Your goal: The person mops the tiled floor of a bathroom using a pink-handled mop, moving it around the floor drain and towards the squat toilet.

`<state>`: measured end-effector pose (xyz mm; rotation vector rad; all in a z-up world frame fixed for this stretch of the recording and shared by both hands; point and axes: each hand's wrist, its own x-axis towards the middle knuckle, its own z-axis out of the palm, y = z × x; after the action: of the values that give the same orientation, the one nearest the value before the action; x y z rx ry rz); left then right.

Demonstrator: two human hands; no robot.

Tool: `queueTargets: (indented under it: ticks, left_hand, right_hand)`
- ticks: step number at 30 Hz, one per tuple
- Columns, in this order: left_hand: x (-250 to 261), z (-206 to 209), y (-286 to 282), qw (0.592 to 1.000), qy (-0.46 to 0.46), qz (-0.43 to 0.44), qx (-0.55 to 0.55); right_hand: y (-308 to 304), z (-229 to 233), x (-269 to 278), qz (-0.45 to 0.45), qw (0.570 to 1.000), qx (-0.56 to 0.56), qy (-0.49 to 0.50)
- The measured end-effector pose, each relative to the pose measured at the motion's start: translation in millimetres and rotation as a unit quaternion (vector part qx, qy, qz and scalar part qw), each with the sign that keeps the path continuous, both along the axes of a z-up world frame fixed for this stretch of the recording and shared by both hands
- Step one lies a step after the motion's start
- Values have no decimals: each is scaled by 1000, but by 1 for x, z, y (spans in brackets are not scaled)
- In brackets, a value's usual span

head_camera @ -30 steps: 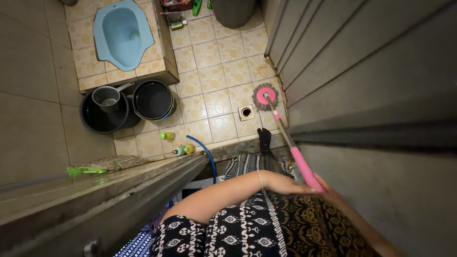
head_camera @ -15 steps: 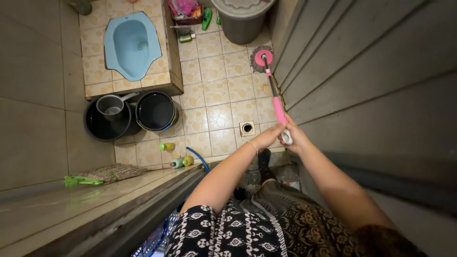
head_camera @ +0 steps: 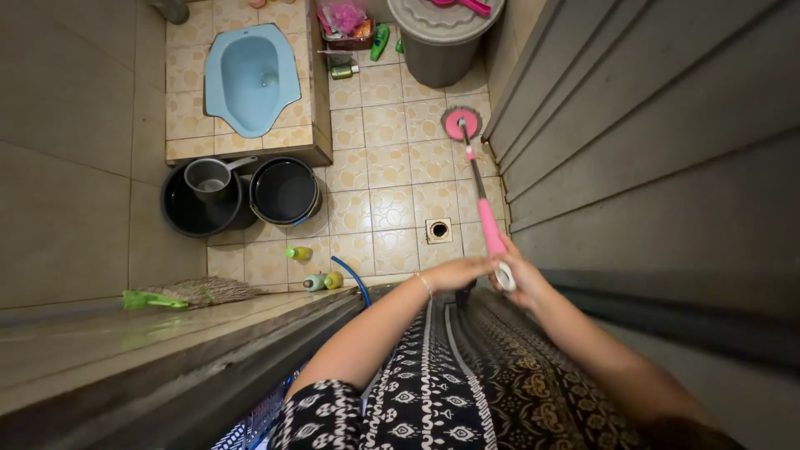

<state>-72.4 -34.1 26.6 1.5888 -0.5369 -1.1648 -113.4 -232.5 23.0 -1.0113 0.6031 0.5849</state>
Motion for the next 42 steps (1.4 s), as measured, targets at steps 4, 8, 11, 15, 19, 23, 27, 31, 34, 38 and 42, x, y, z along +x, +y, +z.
queueTargets:
  ticks: [4,8,11,15,19,23,27,31,34,38,42]
  left_hand:
    - [-71,55,29,989,51,-77,-116]
    - [-120,94,52,983,20,-166,-68]
    - [-145,107,63,979,22,-182,-87]
    - [-146,98,62,980,38,-158,-115]
    - [-128,73,58,991,12,-78,-109]
    - [-85,30,56,988,70,53,-127]
    - [-11,-32,48,980,-25,153,-126]
    - [59,-59,51,958,33,271,-91]
    - [84,-55,56,945,32,320,-51]
    - [80,-51,61,949,33,314,-25]
    - [30,-38,72,962,9,264,-75]
  right_hand:
    - [-2,34,-93,47,996,-41,61]
    - [-28,16,-172,87,991,-19,100]
    - [-47,-17,-192,191,975,-108,22]
    - [-40,-32,-177,215,965,-141,45]
    - [-5,-1,-133,119,991,-52,30]
    - [36,13,-55,78,995,-21,60]
    - [67,-21,46,81,996,-29,39]
    - [90,-54,143,103,995,-2,10]
    - [100,-58,186,73,996,-19,48]
    - [101,-53,173,85,996,-13,32]
    - [101,-22,103,133,990,-37,16]
